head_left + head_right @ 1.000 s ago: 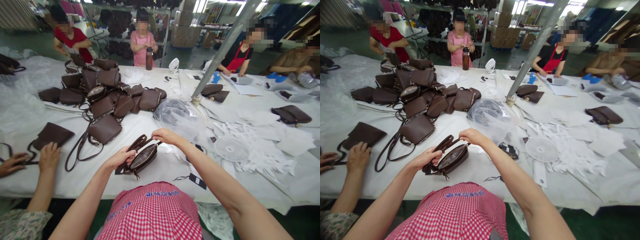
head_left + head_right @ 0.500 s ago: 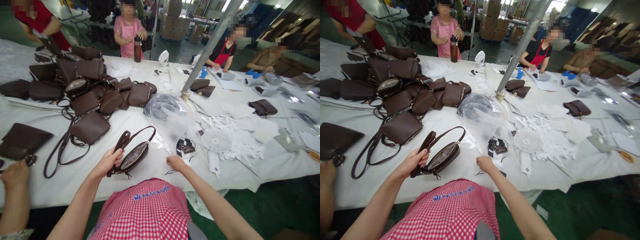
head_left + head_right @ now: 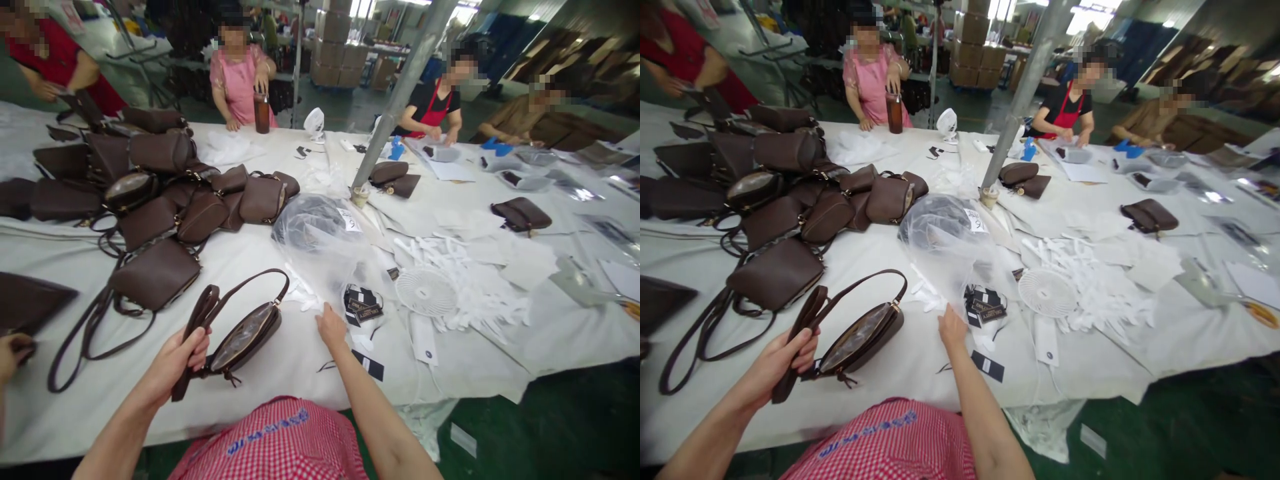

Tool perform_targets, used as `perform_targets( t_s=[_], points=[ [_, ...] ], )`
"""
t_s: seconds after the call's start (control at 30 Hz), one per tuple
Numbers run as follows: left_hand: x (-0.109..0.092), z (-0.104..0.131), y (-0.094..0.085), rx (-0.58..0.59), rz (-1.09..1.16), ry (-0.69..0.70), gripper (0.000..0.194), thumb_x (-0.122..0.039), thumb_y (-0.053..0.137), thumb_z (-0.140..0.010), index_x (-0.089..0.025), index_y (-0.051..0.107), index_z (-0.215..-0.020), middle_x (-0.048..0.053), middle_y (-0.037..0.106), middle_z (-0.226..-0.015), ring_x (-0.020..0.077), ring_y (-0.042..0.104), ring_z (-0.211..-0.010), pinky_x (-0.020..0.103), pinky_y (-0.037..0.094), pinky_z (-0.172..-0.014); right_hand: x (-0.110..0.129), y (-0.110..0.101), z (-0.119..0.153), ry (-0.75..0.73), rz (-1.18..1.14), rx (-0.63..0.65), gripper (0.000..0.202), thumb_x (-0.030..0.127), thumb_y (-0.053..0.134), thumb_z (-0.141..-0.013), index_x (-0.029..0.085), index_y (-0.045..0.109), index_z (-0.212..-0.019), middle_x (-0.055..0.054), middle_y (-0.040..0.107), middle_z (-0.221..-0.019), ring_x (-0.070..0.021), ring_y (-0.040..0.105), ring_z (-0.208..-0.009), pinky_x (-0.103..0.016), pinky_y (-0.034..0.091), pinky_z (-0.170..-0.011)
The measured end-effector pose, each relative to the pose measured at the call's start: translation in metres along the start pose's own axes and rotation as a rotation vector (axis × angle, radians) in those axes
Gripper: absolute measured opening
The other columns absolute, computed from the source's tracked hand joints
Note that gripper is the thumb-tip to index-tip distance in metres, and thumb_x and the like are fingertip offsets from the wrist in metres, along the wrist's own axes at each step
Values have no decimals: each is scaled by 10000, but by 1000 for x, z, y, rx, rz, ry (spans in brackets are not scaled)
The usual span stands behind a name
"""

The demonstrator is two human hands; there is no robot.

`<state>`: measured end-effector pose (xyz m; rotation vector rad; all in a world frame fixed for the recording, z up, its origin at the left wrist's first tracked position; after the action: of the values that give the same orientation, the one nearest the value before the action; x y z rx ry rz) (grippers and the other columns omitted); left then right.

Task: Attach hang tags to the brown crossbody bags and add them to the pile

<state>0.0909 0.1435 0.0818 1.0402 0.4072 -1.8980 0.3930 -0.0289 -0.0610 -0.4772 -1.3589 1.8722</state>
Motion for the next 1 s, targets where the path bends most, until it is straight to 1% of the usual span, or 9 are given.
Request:
perform_targets(
  t_s=[0.13, 0.23, 0.33, 0.43, 0.57, 0.67, 0.77, 0.87, 1.0],
  points=[
    [2, 6, -5, -41, 1, -10, 467, -533, 705, -695, -151, 496, -864, -100, 329, -580, 29, 269, -432, 172, 259, -404, 29, -2, -17, -171, -96, -28, 291, 162, 405, -930, 227, 543, -1178, -130, 570, -1185, -246, 561, -1030, -322, 424, -824],
    [-1, 9, -7, -81, 1, -12, 480, -541, 718, -680, -154, 495, -855, -98, 334, -582, 28, 271, -434, 171, 261, -407, 49, -1, -25, -294, -193, -24, 265, 131, 409, -910, 226, 615, -1046, -112, 582, -1162, -236, 558, -1019, -310, 431, -846],
    [-4, 11, -6, -103, 9, -8, 495, -555, 726, -670, -155, 494, -847, -100, 323, -582, 27, 267, -438, 168, 263, -406, 54, -3, -33, -359, -309, -34, 289, 108, 381, -896, 193, 638, -997, -102, 625, -1071, -220, 571, -1014, -305, 436, -892],
    [-5, 10, -6, -103, 20, 0, 478, -547, 719, -687, -155, 496, -848, -101, 316, -580, 28, 264, -441, 165, 266, -404, 46, -8, -34, -366, -428, -56, 365, 131, 293, -922, 179, 608, -1101, -80, 662, -1022, -189, 616, -953, -303, 469, -878],
    [-4, 7, -5, -88, 42, 16, 448, -529, 701, -721, -152, 495, -848, -102, 313, -580, 23, 260, -442, 156, 270, -404, 33, 1, -3, -374, -538, -45, 401, 231, 233, -961, 175, 586, -1144, -76, 692, -956, -183, 660, -840, -296, 509, -784],
    [-1, 4, -2, -68, 72, 21, 430, -506, 701, -731, -150, 494, -856, -105, 310, -575, 23, 262, -439, 153, 276, -401, 33, 24, 41, -471, -562, 14, 290, 255, 366, -922, 203, 649, -958, -68, 698, -898, -207, 652, -860, -300, 488, -796],
    [-1, 1, 3, -39, 96, 23, 418, -482, 707, -731, -145, 494, -856, -102, 330, -573, 22, 272, -439, 151, 275, -400, 27, 42, 72, -484, -536, 60, 264, 241, 389, -904, 203, 643, -840, -69, 671, -829, -210, 631, -826, -296, 470, -770],
    [-1, -1, 9, -20, 110, 21, 396, -456, 708, -734, -143, 495, -850, -99, 338, -567, 24, 282, -439, 150, 266, -401, 28, 43, 80, -502, -468, 78, 237, 335, 451, -910, 201, 629, -829, -62, 648, -838, -205, 609, -827, -287, 449, -769],
    [-2, 0, 11, -24, 111, 28, 369, -439, 690, -753, -141, 495, -848, -97, 337, -565, 26, 290, -438, 152, 255, -406, 35, 24, 64, -433, -222, 2, 290, 419, 459, -927, 193, 617, -838, -60, 630, -840, -203, 596, -835, -281, 414, -765]
  ],
)
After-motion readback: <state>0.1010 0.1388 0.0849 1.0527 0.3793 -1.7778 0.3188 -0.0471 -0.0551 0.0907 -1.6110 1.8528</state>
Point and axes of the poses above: each hand's wrist, its own z-axis away from the middle knuckle, its own y-axis out of the palm, x = y × z, the point moved 10 cm from there along -z, towards the middle knuckle
